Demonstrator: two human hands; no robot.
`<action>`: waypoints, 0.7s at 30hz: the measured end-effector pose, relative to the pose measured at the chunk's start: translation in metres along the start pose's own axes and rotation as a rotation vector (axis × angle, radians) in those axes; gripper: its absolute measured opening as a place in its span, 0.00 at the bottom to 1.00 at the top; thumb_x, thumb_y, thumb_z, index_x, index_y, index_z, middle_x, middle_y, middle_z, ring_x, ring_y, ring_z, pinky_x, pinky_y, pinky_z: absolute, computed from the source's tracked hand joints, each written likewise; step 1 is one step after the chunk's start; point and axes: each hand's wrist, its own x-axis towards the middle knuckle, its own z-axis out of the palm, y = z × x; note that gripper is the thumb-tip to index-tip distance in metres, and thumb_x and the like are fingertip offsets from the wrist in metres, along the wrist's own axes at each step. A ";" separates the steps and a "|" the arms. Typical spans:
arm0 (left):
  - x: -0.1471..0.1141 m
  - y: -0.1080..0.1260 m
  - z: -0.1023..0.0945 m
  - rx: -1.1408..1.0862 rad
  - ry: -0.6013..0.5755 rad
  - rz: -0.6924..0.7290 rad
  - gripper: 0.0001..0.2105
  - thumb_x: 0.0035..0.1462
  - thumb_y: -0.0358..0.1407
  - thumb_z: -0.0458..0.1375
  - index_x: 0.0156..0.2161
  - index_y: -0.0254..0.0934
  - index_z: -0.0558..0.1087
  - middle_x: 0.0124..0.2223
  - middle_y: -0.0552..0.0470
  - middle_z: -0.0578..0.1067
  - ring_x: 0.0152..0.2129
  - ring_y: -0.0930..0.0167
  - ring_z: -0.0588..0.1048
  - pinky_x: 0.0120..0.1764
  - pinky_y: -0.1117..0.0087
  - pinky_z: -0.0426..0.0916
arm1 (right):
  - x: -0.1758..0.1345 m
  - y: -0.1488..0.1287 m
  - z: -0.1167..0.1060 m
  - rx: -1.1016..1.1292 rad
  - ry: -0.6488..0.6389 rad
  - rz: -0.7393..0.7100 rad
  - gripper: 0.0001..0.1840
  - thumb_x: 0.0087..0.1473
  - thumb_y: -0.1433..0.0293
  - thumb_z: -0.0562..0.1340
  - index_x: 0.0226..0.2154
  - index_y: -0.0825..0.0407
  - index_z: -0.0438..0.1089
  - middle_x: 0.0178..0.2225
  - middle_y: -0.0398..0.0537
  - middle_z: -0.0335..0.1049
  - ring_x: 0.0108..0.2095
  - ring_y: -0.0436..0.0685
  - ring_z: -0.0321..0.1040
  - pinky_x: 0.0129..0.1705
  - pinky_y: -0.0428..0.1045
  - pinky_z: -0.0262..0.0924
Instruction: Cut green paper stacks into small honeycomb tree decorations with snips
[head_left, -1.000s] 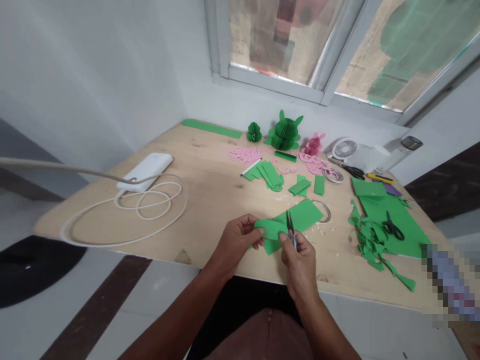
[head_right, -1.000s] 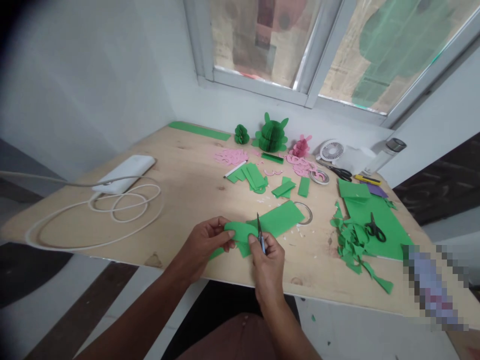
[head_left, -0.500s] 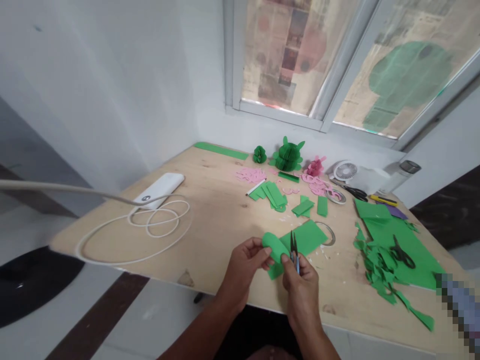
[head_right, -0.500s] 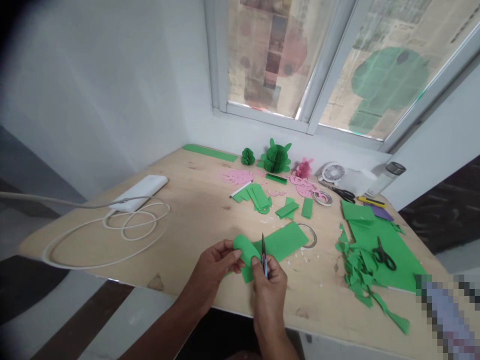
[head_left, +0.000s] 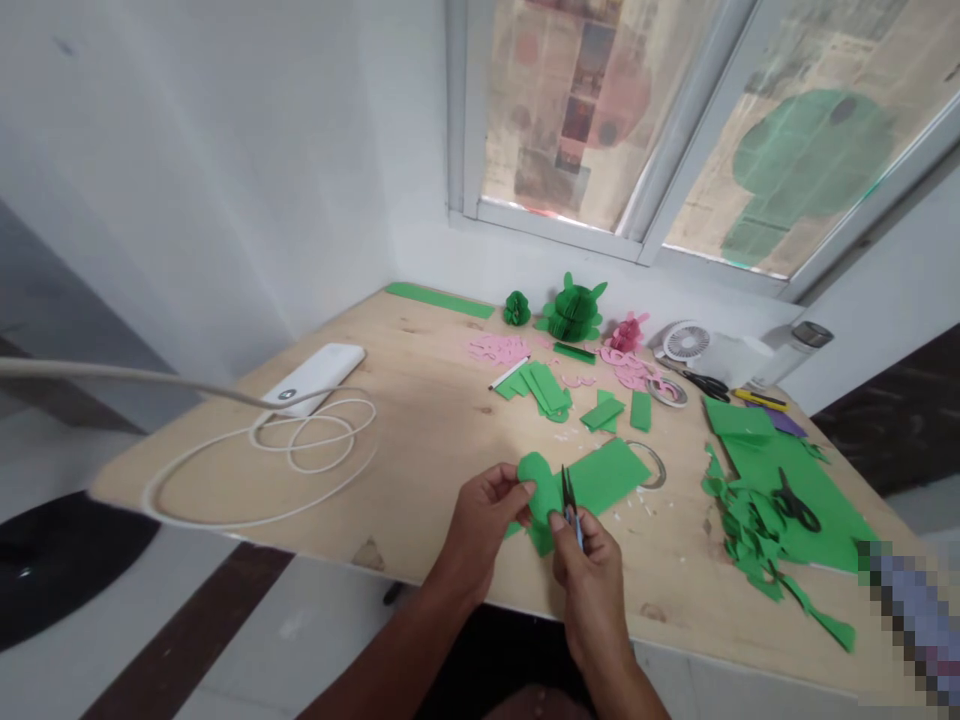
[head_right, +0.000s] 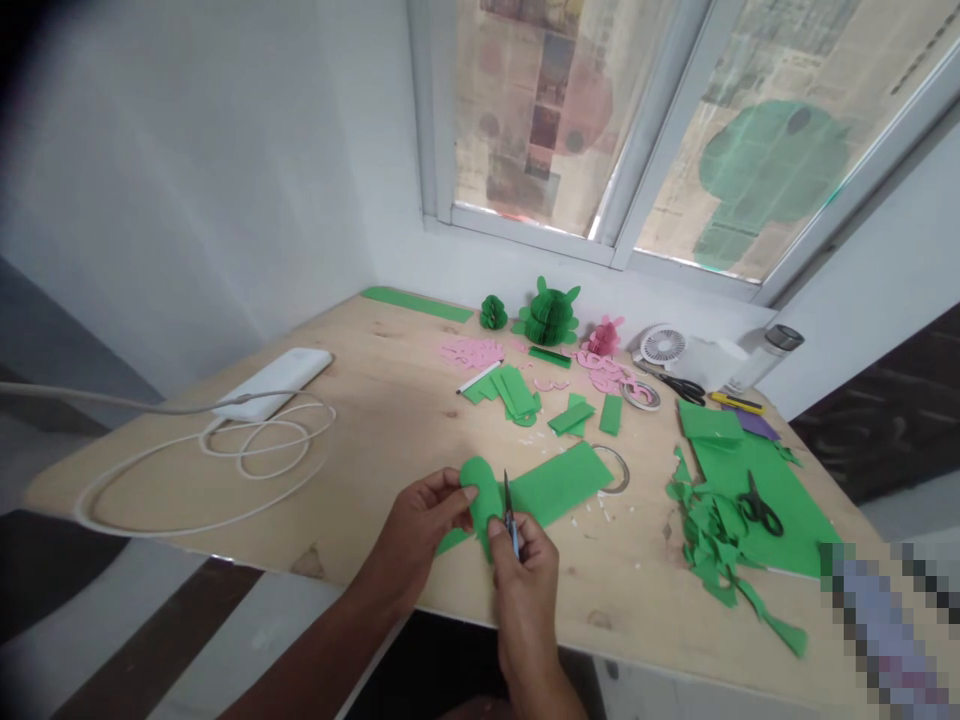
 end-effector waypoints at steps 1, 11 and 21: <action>0.000 0.001 -0.001 0.000 0.005 0.003 0.07 0.40 0.34 0.65 0.25 0.33 0.73 0.21 0.57 0.72 0.18 0.78 0.65 0.24 0.76 0.62 | -0.001 -0.001 -0.002 -0.004 -0.010 0.003 0.20 0.42 0.54 0.69 0.24 0.54 0.68 0.18 0.35 0.51 0.19 0.44 0.39 0.19 0.43 0.34; -0.003 0.011 -0.001 -0.025 0.015 -0.006 0.07 0.40 0.34 0.65 0.25 0.34 0.73 0.23 0.57 0.72 0.18 0.77 0.66 0.25 0.75 0.63 | -0.010 -0.006 -0.010 -0.066 -0.017 0.058 0.25 0.50 0.48 0.61 0.29 0.55 0.73 0.16 0.37 0.50 0.18 0.46 0.43 0.19 0.44 0.36; 0.001 0.013 0.000 0.051 0.020 0.060 0.06 0.41 0.33 0.65 0.26 0.34 0.73 0.22 0.57 0.72 0.18 0.78 0.66 0.25 0.75 0.62 | -0.010 -0.003 -0.009 -0.059 -0.052 0.070 0.24 0.51 0.49 0.61 0.27 0.55 0.72 0.16 0.36 0.50 0.18 0.45 0.42 0.19 0.44 0.34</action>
